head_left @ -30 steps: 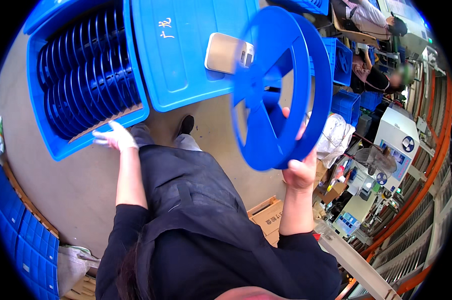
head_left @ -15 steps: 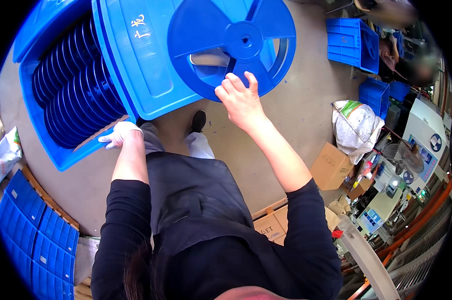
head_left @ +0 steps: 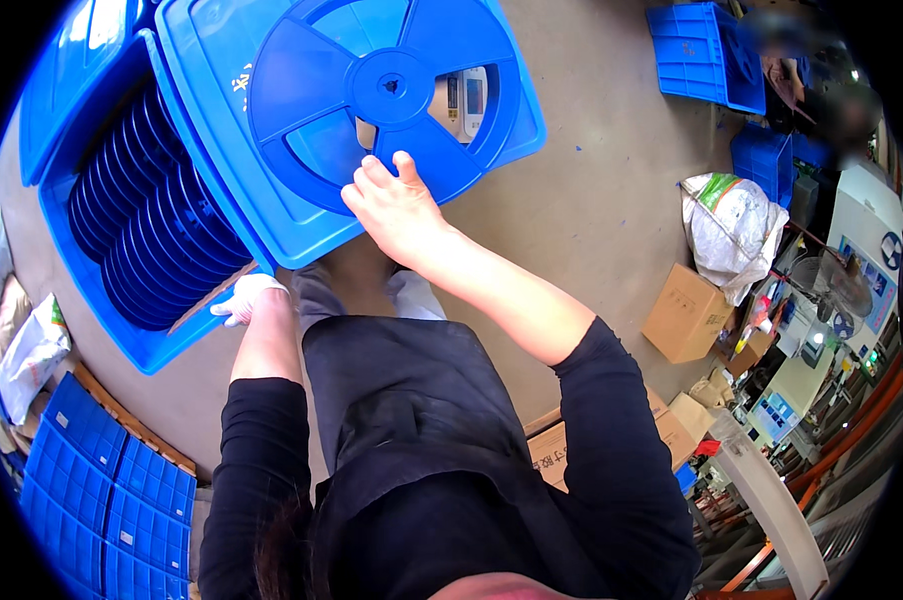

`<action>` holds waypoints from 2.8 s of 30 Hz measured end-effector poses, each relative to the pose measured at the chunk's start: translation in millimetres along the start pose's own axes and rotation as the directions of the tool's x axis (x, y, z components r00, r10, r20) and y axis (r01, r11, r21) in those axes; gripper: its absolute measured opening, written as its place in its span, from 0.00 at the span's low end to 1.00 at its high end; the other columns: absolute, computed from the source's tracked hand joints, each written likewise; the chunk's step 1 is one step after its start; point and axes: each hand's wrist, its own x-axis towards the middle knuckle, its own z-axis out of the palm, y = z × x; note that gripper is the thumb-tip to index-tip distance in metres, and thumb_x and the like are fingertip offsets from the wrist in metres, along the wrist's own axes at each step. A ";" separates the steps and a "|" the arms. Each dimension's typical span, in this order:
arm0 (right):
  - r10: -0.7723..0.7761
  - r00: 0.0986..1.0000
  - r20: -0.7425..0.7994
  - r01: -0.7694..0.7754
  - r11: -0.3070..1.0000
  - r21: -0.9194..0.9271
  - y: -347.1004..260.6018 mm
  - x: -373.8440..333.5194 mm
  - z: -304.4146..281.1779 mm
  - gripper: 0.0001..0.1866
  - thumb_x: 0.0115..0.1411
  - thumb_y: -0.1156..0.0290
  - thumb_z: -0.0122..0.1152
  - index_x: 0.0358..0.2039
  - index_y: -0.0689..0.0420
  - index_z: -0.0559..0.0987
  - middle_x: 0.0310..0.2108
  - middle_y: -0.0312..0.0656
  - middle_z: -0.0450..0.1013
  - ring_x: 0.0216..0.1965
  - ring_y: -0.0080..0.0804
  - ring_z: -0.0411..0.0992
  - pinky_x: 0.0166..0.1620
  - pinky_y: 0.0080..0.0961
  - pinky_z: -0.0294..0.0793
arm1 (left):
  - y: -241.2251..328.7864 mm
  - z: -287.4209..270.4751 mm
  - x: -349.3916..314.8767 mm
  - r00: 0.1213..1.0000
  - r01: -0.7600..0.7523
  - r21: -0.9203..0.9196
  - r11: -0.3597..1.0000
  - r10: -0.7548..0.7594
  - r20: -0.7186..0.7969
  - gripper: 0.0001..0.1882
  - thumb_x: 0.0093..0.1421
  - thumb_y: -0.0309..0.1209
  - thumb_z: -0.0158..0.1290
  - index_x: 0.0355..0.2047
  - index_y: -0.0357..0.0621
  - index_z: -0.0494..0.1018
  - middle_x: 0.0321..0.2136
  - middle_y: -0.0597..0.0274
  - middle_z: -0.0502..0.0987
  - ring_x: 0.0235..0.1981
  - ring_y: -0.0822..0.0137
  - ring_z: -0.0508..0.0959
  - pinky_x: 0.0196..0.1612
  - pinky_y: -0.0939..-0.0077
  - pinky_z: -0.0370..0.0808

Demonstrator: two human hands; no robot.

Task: The person removes blue plastic spools from a cardboard box, stacks them, and then places them into blue plastic bins. They use a digital scale to weigh the spools before placing them into the bins. The person continues to fill the bins with spools until they are full.

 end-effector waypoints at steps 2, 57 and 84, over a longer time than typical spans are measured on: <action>0.012 1.000 0.015 -0.012 1.000 -0.018 -2.2 2.8 3.7 0.12 0.51 0.73 0.58 0.37 0.53 0.72 0.39 0.42 0.69 0.57 0.36 0.62 0.56 0.46 0.51 | 0.0 -3.2 -0.1 1.000 -0.001 0.007 1.000 0.001 0.014 0.29 0.66 0.53 0.42 0.62 0.53 0.62 0.56 0.63 0.69 0.57 0.60 0.67 0.58 0.68 0.64; 0.202 0.914 0.351 -0.386 0.699 0.602 -113.1 -132.2 -13.4 0.31 0.50 0.65 0.69 0.54 0.57 0.70 0.56 0.45 0.64 0.62 0.44 0.59 0.63 0.52 0.54 | -11.2 0.7 23.9 0.998 0.034 -0.211 0.977 -0.046 -0.051 0.27 0.63 0.47 0.52 0.57 0.44 0.68 0.45 0.62 0.77 0.44 0.64 0.75 0.48 0.77 0.68; -0.196 0.956 0.216 0.216 0.974 -0.074 133.8 -49.7 -12.8 0.04 0.53 0.76 0.55 0.31 0.58 0.72 0.46 0.46 0.71 0.60 0.44 0.64 0.65 0.45 0.56 | 40.8 -13.1 -12.4 0.976 0.119 0.283 0.952 -0.164 0.141 0.28 0.68 0.43 0.42 0.66 0.52 0.54 0.60 0.51 0.66 0.56 0.54 0.70 0.60 0.62 0.63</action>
